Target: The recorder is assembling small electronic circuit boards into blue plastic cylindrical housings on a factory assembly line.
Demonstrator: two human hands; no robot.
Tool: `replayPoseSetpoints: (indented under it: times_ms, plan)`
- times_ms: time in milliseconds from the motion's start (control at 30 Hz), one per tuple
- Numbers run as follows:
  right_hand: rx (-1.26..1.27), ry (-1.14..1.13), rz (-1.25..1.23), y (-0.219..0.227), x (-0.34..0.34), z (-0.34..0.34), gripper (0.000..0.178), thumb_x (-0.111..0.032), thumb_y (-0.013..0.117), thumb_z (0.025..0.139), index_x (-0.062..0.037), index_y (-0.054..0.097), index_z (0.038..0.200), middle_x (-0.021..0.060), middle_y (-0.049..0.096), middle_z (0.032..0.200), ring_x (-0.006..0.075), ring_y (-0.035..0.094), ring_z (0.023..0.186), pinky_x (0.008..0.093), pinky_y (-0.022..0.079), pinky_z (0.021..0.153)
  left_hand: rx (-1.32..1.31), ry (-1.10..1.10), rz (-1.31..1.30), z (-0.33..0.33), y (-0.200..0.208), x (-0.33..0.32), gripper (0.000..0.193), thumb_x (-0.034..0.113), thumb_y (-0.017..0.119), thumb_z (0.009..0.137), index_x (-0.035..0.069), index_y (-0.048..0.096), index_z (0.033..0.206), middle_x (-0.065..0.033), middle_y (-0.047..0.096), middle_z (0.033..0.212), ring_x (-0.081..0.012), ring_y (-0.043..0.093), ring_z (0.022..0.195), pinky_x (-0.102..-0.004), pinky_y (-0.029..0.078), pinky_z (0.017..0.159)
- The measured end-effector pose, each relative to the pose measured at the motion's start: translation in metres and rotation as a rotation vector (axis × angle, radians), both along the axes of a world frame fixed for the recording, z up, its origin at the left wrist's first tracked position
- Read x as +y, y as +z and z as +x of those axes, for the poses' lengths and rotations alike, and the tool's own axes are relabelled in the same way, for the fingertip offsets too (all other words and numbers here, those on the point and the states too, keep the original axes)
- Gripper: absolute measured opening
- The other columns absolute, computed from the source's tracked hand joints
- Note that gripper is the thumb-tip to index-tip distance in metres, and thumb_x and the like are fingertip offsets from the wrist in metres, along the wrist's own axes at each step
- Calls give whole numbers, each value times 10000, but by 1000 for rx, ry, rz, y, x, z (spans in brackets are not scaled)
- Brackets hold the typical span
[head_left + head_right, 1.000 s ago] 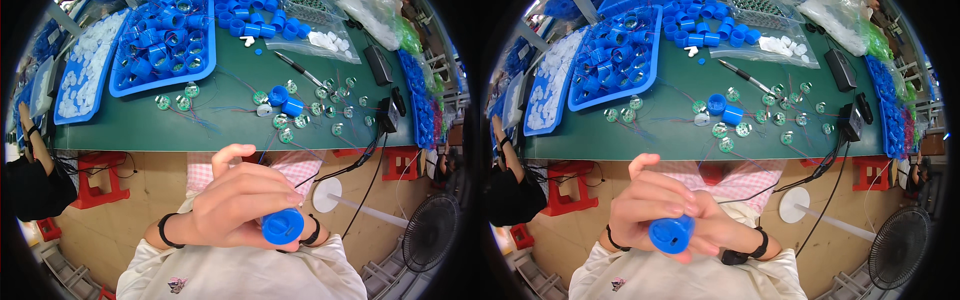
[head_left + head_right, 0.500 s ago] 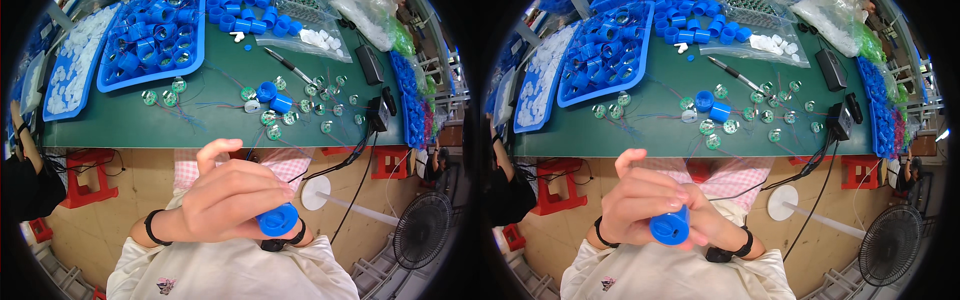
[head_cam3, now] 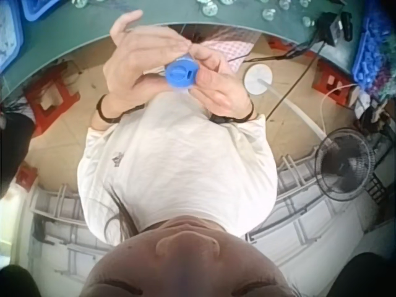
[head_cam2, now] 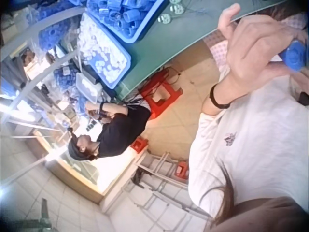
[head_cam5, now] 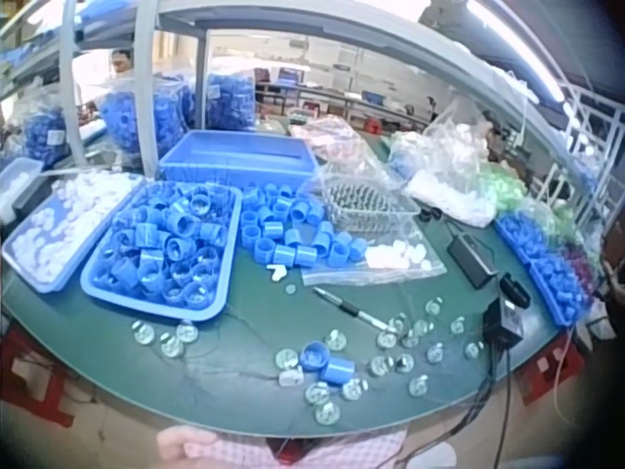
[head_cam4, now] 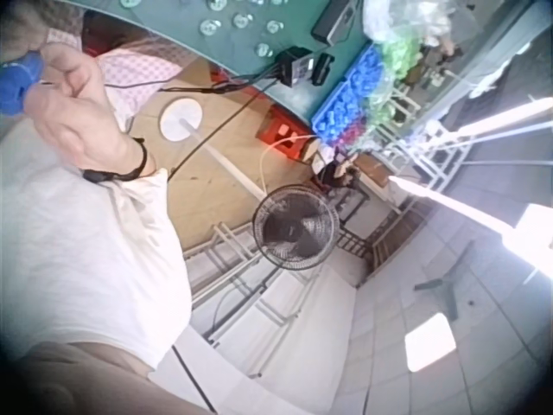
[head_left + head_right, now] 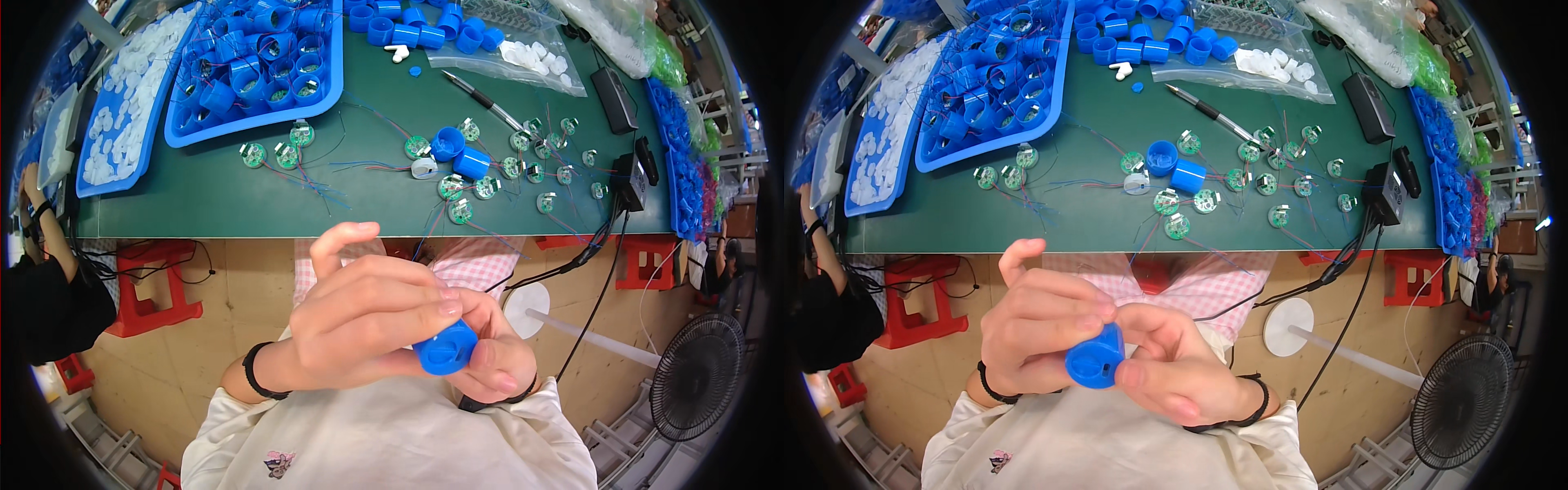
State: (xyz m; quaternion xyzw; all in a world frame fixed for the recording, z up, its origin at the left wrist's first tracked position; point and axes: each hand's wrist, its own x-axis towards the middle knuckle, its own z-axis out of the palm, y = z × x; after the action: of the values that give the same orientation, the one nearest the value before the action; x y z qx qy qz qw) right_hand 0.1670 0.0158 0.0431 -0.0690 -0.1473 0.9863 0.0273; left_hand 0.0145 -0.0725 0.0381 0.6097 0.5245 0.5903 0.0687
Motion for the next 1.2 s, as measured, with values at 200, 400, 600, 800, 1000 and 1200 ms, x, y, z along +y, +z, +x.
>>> replayPoseSetpoints:
  times_ms: [200,400,600,800,1000,1200]
  plan:
    - [-17,24,-144,7,-2,1,262,-34,470,881,21,465,1137,57,609,918,-16,355,306,155,242,293,-22,-18,9,1,-2,0,313,124,738,677,89,569,938,-34,607,801,-192,625,759,-410,240,979]
    - [-2,7,-195,3,-4,-3,255,-67,470,894,18,476,1135,53,602,944,-33,335,305,137,233,300,-71,-12,27,1,-13,3,324,105,746,666,89,563,933,-33,605,800,-189,622,740,-400,245,978]
    - [-68,-15,-333,-9,-3,-4,238,-89,441,913,-27,455,1142,25,603,914,-26,343,324,155,267,346,-178,-84,-57,-6,-20,9,378,98,782,625,67,570,936,-43,614,816,-179,601,764,-398,280,943]
    - [-130,-155,-121,12,2,-17,366,-213,396,919,9,379,1210,107,521,1170,49,386,393,180,328,408,-477,-133,-354,-35,16,9,440,51,782,598,-29,553,965,-92,586,938,-169,548,873,-303,425,814]
    - [69,-588,205,-4,12,8,384,-173,421,873,84,405,1158,226,543,1076,139,466,406,233,370,395,-405,301,-342,-131,53,49,302,101,662,769,4,562,1037,-28,592,829,-76,550,751,-216,431,667]
    - [84,-566,124,4,5,11,194,-94,385,873,64,491,911,177,557,773,145,479,405,240,358,380,111,589,-487,-249,59,85,477,261,675,739,15,555,1130,-119,585,1043,-149,551,872,-271,433,779]
